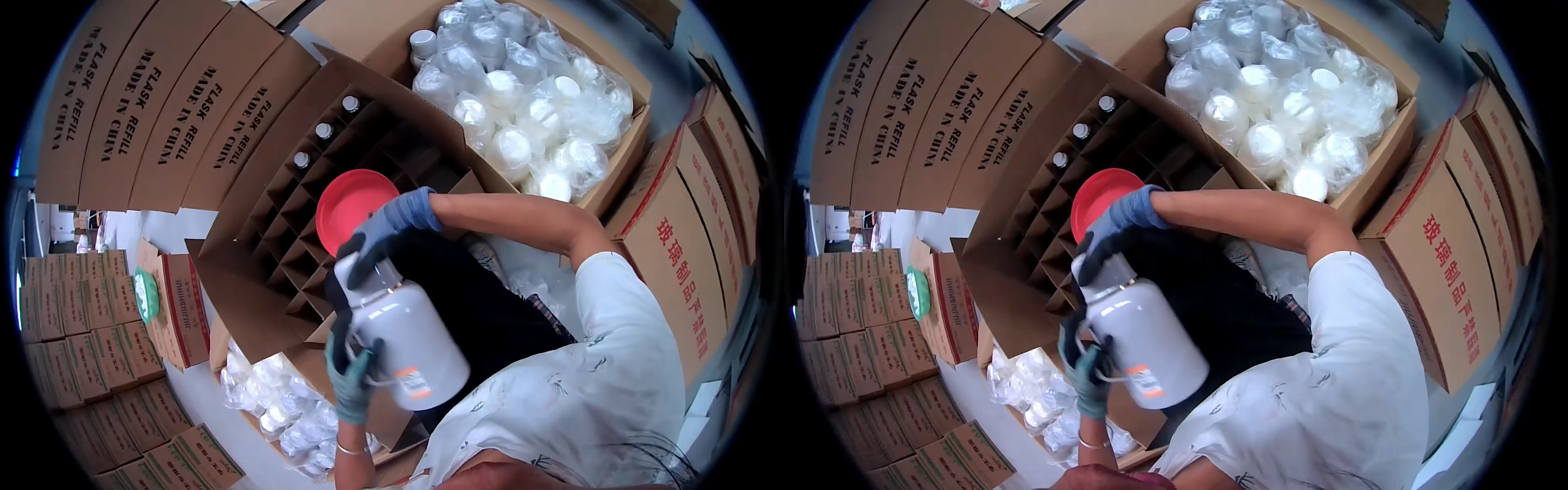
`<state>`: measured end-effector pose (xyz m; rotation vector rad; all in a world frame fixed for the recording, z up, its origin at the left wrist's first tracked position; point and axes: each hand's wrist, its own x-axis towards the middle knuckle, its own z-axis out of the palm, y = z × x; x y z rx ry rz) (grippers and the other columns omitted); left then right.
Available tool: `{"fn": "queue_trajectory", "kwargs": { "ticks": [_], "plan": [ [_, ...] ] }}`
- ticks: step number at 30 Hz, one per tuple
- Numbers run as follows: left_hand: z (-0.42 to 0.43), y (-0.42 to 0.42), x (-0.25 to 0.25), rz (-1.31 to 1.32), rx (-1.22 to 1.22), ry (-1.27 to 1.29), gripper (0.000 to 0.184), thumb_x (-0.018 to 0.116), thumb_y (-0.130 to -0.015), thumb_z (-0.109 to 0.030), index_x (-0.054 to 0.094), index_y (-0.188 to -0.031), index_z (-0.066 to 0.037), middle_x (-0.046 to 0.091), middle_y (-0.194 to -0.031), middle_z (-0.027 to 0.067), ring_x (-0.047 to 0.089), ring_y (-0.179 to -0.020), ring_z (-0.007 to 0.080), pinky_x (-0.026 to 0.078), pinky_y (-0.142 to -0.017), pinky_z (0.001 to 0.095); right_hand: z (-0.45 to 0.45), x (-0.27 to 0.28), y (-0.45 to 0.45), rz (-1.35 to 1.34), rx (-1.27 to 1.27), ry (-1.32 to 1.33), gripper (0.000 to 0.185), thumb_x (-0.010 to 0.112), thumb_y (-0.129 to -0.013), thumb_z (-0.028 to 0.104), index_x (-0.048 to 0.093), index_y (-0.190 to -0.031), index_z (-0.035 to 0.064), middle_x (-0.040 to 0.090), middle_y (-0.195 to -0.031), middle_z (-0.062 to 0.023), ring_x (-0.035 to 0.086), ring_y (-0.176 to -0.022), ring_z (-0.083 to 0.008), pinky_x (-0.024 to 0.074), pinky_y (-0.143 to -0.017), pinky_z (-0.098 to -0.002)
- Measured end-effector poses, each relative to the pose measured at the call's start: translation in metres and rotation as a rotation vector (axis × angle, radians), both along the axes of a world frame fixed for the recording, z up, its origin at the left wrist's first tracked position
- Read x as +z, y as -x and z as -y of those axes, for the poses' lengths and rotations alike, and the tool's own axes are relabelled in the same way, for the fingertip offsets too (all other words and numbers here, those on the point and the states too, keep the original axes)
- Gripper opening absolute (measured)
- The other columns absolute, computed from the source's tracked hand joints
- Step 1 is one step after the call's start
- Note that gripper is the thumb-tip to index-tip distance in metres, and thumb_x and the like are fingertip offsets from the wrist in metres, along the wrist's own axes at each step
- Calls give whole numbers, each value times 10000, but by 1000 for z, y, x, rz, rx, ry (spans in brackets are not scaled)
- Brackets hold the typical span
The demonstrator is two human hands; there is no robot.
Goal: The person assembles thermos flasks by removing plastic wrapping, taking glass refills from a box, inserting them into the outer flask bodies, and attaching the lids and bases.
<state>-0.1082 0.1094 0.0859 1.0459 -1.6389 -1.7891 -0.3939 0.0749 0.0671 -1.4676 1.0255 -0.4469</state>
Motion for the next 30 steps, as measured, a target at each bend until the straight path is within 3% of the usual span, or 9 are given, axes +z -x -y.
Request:
{"fn": "queue_trajectory", "kwargs": {
  "ticks": [2,5,10,12,14,16,18,23,30],
  "plan": [
    [-19,-25,-24,339,-403,752,557,677,-763,-64,543,-1290,-181,450,-1329,180,497,-1158,370,452,-962,458,-9,-18,-7,118,139,38,718,694,-743,538,540,-1261,65,627,-1127,-165,588,-1056,-254,447,-904,-341],
    [-47,-48,-37,280,-565,1056,435,633,-781,-69,614,-1206,-160,461,-1315,204,473,-1186,428,416,-989,483,-40,2,-39,-355,10,260,705,631,-723,650,643,-969,-10,667,-874,-202,651,-844,-317,504,-772,-380],
    [-16,-51,7,488,-641,734,357,575,-836,-97,606,-1187,-38,523,-1274,222,477,-1216,386,386,-1024,449,-37,19,-19,-490,33,380,727,538,-762,710,661,-858,-1,652,-732,-195,653,-715,-343,515,-684,-400],
    [-10,-25,26,407,-161,550,361,497,-901,-132,556,-1211,45,532,-1283,213,486,-1224,326,363,-1043,430,-41,-2,15,-181,-343,893,414,669,-820,419,630,-897,15,641,-787,-158,635,-735,-304,494,-700,-376],
    [-3,31,31,175,208,317,435,477,-940,-175,457,-1312,50,477,-1356,186,457,-1252,291,325,-1064,388,-39,52,75,-109,-591,446,330,668,-838,284,632,-1013,6,654,-920,-157,653,-813,-262,507,-719,-336],
    [15,46,11,237,86,235,446,517,-930,-171,459,-1317,42,458,-1373,174,445,-1262,288,326,-1063,376,-14,4,142,89,-919,865,393,605,-903,335,614,-1138,19,672,-962,-79,651,-719,-174,539,-666,-300],
    [31,60,-10,427,-337,448,479,638,-835,-136,527,-1277,9,493,-1337,179,485,-1212,313,349,-1032,383,-5,-8,220,325,-1147,377,405,558,-925,388,617,-1169,70,640,-944,-68,622,-622,-120,518,-506,-261],
    [61,43,-36,111,-378,242,407,602,-866,-269,624,-1168,3,570,-1249,158,503,-1201,290,352,-1039,381,39,-120,399,110,-1668,236,505,601,-858,465,573,-1229,123,598,-1072,-48,537,-927,-167,453,-786,-330],
    [84,63,-42,345,-267,163,442,584,-872,-317,622,-1162,14,578,-1236,165,508,-1194,297,359,-1031,387,93,-207,493,-330,-1676,82,552,553,-859,501,570,-1263,125,576,-1219,-59,519,-1054,-214,407,-908,-335]
  ]
}}
